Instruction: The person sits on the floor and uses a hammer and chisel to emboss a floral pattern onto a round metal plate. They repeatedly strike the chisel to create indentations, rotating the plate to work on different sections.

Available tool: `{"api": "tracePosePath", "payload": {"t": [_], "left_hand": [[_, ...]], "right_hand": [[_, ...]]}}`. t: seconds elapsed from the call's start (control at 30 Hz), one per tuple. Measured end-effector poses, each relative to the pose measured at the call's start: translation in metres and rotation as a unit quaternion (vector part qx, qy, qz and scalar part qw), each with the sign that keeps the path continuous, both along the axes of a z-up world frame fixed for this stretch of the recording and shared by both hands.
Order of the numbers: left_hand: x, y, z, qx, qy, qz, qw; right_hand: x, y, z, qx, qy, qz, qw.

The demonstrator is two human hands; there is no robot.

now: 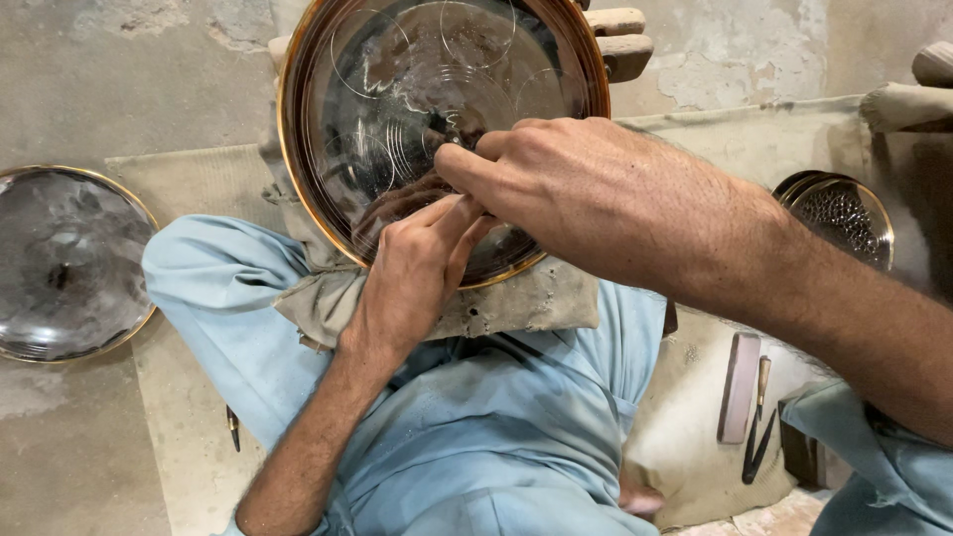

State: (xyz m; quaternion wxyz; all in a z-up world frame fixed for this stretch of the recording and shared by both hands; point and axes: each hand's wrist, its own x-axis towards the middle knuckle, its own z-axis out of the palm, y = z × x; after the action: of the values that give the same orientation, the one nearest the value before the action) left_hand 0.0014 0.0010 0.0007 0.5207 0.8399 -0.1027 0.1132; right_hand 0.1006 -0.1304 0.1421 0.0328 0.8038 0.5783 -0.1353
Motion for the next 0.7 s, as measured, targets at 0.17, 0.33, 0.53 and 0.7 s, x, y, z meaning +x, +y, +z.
{"api": "tracePosePath", "payload": {"t": [0.17, 0.33, 0.53, 0.7], "left_hand": [[0.000, -0.001, 0.002, -0.009, 0.003, -0.003, 1.000], [-0.003, 0.004, 0.000, 0.001, 0.006, -0.023, 1.000], [-0.004, 0.007, -0.006, 0.021, -0.072, -0.026, 0.997], [-0.005, 0.006, -0.006, 0.019, -0.032, -0.040, 0.999]], "right_hand": [[-0.007, -0.001, 0.003, -0.046, -0.001, -0.016, 0.999], [-0.021, -0.010, 0.004, -0.020, 0.013, -0.008, 1.000], [-0.035, -0.012, 0.000, -0.028, 0.044, -0.031, 0.998], [-0.038, -0.013, 0.003, -0.041, 0.056, -0.037, 0.997]]}}
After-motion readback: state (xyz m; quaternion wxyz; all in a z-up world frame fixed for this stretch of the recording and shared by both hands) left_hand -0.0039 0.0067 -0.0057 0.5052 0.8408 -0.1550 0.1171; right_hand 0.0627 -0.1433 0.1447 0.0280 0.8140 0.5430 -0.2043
